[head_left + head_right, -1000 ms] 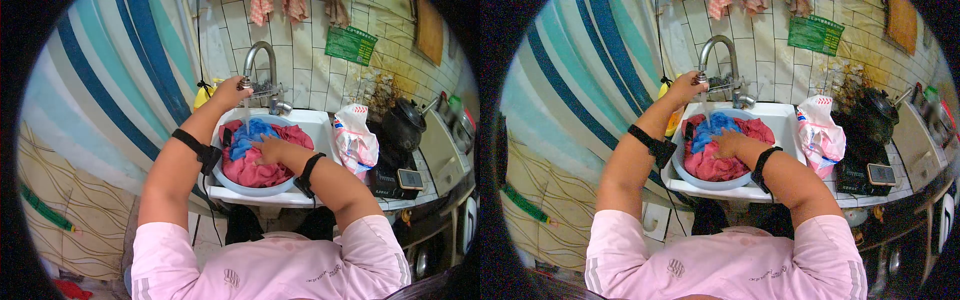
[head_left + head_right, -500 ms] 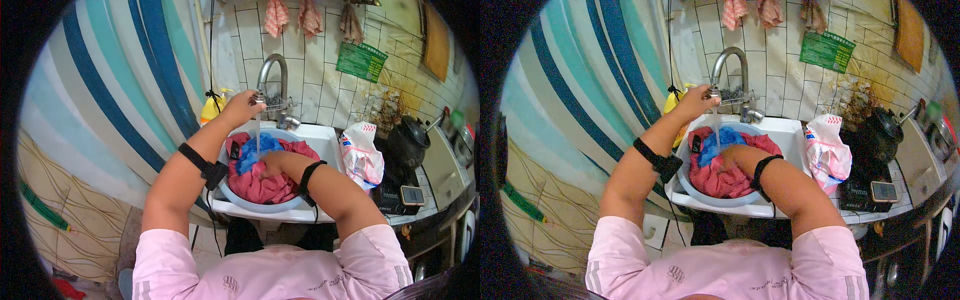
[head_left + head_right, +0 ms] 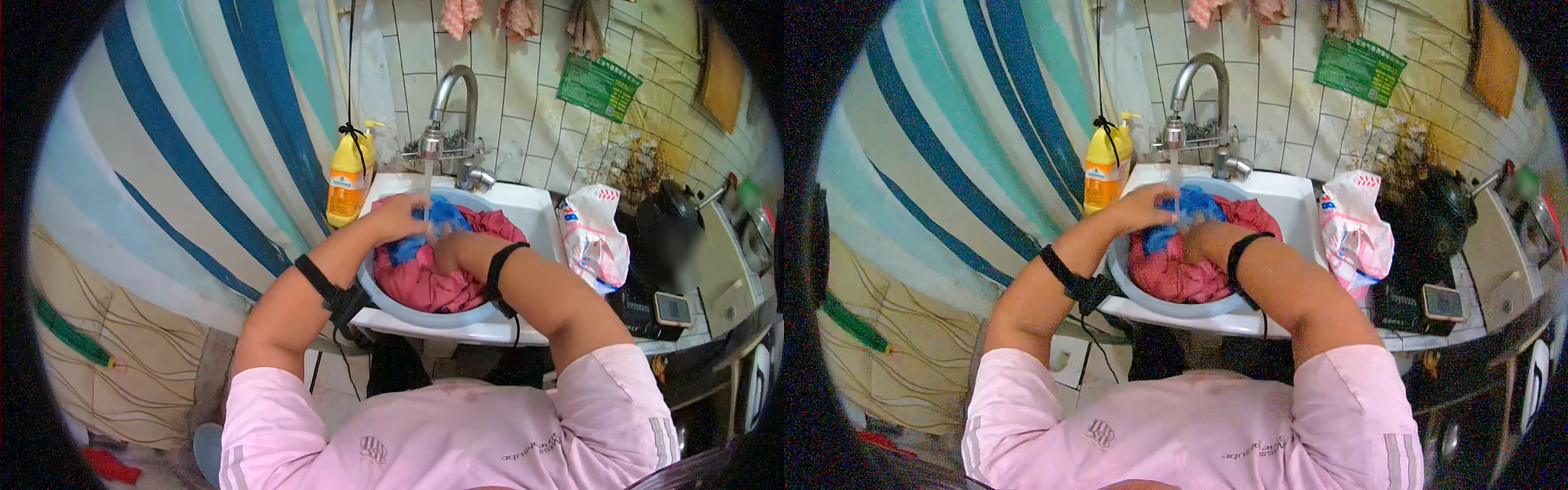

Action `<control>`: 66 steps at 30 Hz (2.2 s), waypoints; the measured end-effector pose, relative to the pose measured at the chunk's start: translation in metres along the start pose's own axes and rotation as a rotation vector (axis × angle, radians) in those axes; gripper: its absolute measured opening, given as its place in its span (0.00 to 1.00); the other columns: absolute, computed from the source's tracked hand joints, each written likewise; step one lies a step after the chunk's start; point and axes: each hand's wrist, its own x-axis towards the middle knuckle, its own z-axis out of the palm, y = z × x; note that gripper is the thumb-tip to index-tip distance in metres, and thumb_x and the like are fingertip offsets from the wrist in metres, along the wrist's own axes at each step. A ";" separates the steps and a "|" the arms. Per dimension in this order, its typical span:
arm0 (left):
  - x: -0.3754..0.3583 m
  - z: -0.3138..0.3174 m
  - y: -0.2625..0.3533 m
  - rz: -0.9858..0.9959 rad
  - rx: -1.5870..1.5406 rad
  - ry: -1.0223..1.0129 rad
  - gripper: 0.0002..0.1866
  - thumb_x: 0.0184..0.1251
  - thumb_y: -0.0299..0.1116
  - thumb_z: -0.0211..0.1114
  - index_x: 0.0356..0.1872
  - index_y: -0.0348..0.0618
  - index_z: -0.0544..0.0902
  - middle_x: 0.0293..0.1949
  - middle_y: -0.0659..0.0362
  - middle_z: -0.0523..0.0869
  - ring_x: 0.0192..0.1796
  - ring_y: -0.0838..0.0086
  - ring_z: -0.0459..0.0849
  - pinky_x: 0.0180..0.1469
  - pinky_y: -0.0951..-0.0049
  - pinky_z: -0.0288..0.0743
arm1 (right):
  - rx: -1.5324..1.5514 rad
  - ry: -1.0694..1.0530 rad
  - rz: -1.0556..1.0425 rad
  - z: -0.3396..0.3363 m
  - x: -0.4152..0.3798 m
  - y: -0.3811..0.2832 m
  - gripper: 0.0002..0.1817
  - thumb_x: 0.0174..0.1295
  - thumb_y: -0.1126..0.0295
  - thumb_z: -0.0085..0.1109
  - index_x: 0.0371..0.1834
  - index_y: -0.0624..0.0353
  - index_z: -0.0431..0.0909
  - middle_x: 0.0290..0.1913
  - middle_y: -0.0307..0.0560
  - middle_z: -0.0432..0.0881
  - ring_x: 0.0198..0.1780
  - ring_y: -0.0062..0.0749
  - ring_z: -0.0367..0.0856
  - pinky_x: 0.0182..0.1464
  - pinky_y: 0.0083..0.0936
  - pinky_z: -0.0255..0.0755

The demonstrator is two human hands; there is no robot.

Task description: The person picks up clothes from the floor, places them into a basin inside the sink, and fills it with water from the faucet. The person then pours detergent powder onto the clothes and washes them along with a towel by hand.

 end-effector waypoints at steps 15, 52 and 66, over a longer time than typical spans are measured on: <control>-0.008 0.060 -0.015 0.113 0.658 -0.277 0.61 0.34 0.60 0.76 0.72 0.67 0.48 0.72 0.40 0.42 0.70 0.32 0.44 0.69 0.42 0.47 | 0.100 0.026 -0.402 0.003 -0.092 0.042 0.25 0.55 0.53 0.60 0.54 0.52 0.77 0.56 0.70 0.72 0.61 0.58 0.70 0.63 0.40 0.63; 0.001 0.068 -0.042 0.128 0.551 -0.265 0.44 0.52 0.54 0.68 0.70 0.57 0.59 0.70 0.40 0.54 0.70 0.46 0.57 0.71 0.56 0.51 | 1.096 1.040 -0.317 -0.106 -0.069 0.019 0.34 0.57 0.55 0.64 0.58 0.71 0.65 0.45 0.54 0.80 0.42 0.36 0.79 0.43 0.32 0.73; -0.033 0.084 0.010 0.123 0.593 -0.266 0.34 0.58 0.55 0.63 0.65 0.61 0.68 0.70 0.40 0.54 0.69 0.42 0.57 0.70 0.58 0.54 | 0.724 1.008 -0.021 -0.134 -0.069 0.019 0.25 0.54 0.55 0.63 0.41 0.70 0.75 0.34 0.59 0.80 0.36 0.43 0.80 0.39 0.35 0.73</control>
